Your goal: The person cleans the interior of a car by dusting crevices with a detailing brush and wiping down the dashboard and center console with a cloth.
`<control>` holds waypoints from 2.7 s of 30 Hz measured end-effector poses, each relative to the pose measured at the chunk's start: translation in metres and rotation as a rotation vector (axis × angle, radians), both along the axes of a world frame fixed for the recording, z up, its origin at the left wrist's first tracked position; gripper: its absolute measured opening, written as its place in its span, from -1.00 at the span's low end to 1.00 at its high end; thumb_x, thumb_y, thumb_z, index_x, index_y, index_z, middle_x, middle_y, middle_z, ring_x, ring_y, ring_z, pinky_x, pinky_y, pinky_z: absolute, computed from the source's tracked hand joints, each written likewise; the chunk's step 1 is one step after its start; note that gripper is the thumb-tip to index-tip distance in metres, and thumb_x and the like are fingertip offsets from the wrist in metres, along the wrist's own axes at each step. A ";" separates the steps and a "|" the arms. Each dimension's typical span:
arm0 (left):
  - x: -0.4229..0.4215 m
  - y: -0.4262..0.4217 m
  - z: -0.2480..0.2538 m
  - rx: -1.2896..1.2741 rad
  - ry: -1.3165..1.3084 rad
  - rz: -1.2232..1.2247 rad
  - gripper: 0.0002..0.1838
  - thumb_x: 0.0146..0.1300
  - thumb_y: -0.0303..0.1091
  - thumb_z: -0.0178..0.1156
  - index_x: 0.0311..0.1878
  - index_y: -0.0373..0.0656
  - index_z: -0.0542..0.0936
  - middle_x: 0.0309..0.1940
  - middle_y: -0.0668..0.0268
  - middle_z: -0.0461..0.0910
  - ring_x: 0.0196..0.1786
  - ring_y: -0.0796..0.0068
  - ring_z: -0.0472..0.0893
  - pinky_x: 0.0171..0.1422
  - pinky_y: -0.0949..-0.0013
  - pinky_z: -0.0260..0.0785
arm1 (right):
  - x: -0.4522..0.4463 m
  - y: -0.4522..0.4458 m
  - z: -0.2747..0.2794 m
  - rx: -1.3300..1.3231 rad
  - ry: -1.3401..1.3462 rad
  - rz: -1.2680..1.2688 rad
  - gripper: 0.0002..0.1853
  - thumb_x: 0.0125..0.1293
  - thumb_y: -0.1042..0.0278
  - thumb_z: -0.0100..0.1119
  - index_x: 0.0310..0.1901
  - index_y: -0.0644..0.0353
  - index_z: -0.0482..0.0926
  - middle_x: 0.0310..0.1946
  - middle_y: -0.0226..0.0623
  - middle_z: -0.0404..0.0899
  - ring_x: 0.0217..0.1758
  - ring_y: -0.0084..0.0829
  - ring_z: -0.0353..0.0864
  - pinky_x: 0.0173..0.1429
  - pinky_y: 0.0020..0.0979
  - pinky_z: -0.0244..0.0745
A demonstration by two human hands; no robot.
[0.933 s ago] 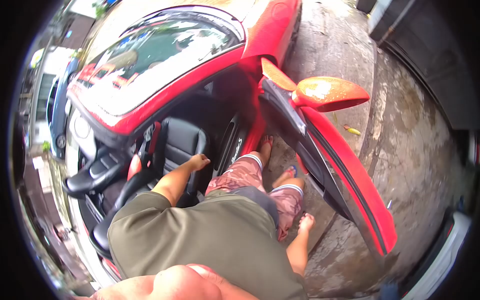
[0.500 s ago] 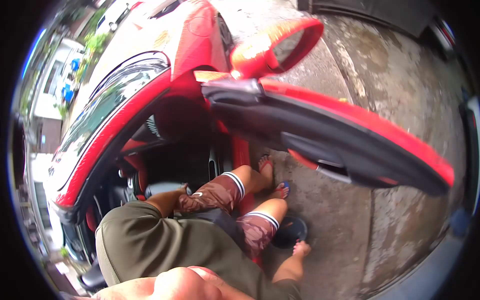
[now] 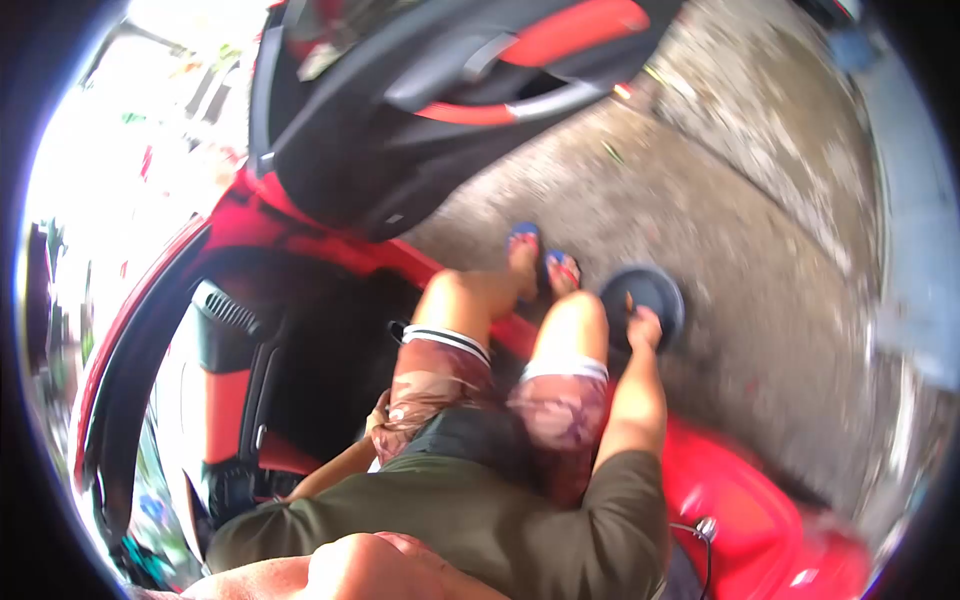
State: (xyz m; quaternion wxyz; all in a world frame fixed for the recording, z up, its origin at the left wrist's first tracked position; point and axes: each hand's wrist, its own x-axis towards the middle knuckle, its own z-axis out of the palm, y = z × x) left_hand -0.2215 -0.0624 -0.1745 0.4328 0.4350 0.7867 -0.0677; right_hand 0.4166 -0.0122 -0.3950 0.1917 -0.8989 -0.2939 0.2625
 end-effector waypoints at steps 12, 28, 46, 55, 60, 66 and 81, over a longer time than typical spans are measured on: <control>-0.057 -0.113 0.025 0.121 0.225 -0.062 -0.27 0.08 -0.15 0.56 0.35 -0.05 0.57 0.17 0.03 0.67 0.21 -0.05 0.67 0.34 0.03 0.54 | 0.014 -0.047 -0.014 -0.099 0.060 0.002 -0.79 0.27 0.37 0.25 -0.11 0.20 0.77 -0.05 -0.01 0.76 0.09 0.05 0.74 0.23 -0.08 0.62; 0.000 -0.403 0.020 0.714 0.501 0.086 -0.46 0.14 -0.15 0.45 0.20 -0.06 0.66 0.19 0.04 0.60 0.26 -0.10 0.58 0.41 -0.07 0.44 | 0.062 -0.114 -0.027 -0.206 -0.133 0.207 -0.70 0.28 0.23 0.23 -0.12 0.27 0.77 -0.01 0.07 0.76 0.16 0.02 0.73 0.30 -0.05 0.61; 0.052 -0.398 -0.055 0.878 0.820 0.142 -0.45 0.24 0.22 0.34 0.02 -0.05 0.57 0.34 0.00 0.41 0.72 -0.07 0.04 0.73 -0.34 -0.39 | 0.099 -0.026 0.150 -0.036 -0.670 -0.185 -0.78 0.18 0.25 0.36 -0.14 -0.01 0.84 -0.17 -0.32 0.85 -0.07 -0.18 0.88 -0.02 -0.11 0.77; 0.047 -0.381 -0.020 0.720 0.663 0.118 -0.24 -0.18 -0.06 0.63 0.14 -0.02 0.53 0.30 0.00 0.41 0.67 -0.17 0.10 0.74 -0.27 -0.25 | 0.072 -0.037 0.199 0.153 -0.676 -0.207 -0.79 0.19 0.38 0.30 -0.18 0.03 0.85 -0.11 -0.27 0.86 -0.08 -0.15 0.87 0.00 -0.07 0.76; 0.037 -0.370 -0.035 0.869 0.655 0.062 -0.44 0.25 0.12 0.20 0.15 -0.08 0.53 0.20 -0.07 0.45 0.55 -0.25 0.25 0.71 -0.24 -0.10 | 0.061 -0.027 0.232 0.302 -0.661 -0.233 -0.84 0.20 0.42 0.29 -0.23 0.09 0.83 -0.15 -0.22 0.84 -0.15 -0.14 0.85 -0.06 -0.07 0.75; 0.029 -0.359 -0.037 0.845 0.612 0.086 -0.44 0.16 0.04 0.28 0.16 -0.07 0.55 0.14 -0.08 0.47 0.48 -0.23 0.29 0.59 -0.29 0.01 | 0.048 -0.003 0.293 0.824 -0.407 -0.262 -0.91 0.23 0.40 0.35 -0.33 0.21 0.77 -0.34 -0.13 0.78 -0.36 -0.15 0.78 -0.25 -0.09 0.75; -0.090 -0.436 0.096 0.441 0.663 0.507 -0.21 0.35 0.28 0.28 0.23 -0.37 0.57 0.24 -0.17 0.59 0.30 -0.19 0.60 0.39 -0.10 0.48 | 0.067 0.068 0.280 1.577 1.300 -0.209 -0.74 0.55 0.26 0.12 -0.19 0.30 0.37 -0.44 -0.14 0.49 -0.49 -0.25 0.42 -0.36 -0.19 0.42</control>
